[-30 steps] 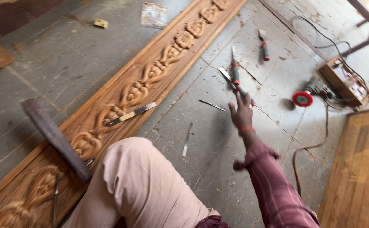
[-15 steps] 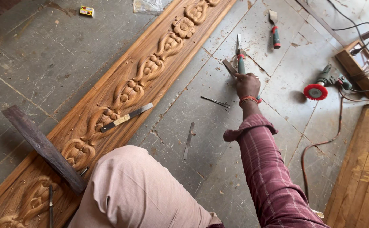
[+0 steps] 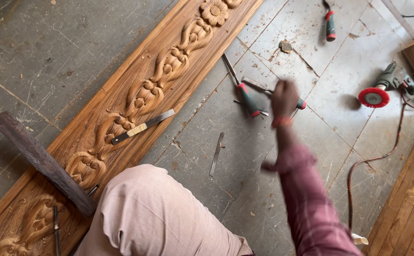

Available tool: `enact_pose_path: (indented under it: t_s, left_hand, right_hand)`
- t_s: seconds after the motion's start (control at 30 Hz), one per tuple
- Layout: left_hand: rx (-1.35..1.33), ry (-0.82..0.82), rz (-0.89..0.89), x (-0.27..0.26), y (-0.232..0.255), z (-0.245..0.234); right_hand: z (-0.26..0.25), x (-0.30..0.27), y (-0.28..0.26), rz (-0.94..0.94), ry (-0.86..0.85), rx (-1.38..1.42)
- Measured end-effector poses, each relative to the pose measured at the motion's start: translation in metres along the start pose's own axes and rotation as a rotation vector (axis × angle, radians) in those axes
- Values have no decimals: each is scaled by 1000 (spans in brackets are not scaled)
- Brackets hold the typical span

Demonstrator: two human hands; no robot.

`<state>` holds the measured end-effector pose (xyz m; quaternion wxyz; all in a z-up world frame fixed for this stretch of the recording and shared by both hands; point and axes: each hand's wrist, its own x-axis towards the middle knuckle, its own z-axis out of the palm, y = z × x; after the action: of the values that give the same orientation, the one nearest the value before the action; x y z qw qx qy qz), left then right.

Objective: The person is sitting on the floor and carving intricate floral patterns into a long wooden plank. They use a chisel held in the left hand and a wooden mallet in the right hand to strike the chisel, removing wood shavings. The person occasionally pauses to clear debris from the carved area with their hand.

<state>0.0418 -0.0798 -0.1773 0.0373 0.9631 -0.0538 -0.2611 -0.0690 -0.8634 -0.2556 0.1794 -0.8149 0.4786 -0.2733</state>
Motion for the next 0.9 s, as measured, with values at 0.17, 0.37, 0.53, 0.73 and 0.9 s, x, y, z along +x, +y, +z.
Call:
enact_pose_path:
  t_s: [0.17, 0.37, 0.53, 0.73, 0.9]
  left_hand:
    - [-11, 29, -68, -7, -8, -10]
    - [-14, 34, -229, -56, -45, -23]
    - [-20, -31, -282, -78, -33, -39]
    - [-44, -140, -352, -103, -9, -66]
    - [-230, -75, -236, -115, 2, -77]
  right_hand:
    - [25, 123, 10, -303, -238, -212]
    - [56, 144, -12, -129, -543, -59]
    - [59, 129, -2, -272, -237, -321]
    - [53, 47, 8, -386, -217, -279]
    - [35, -26, -37, -448, -317, -71]
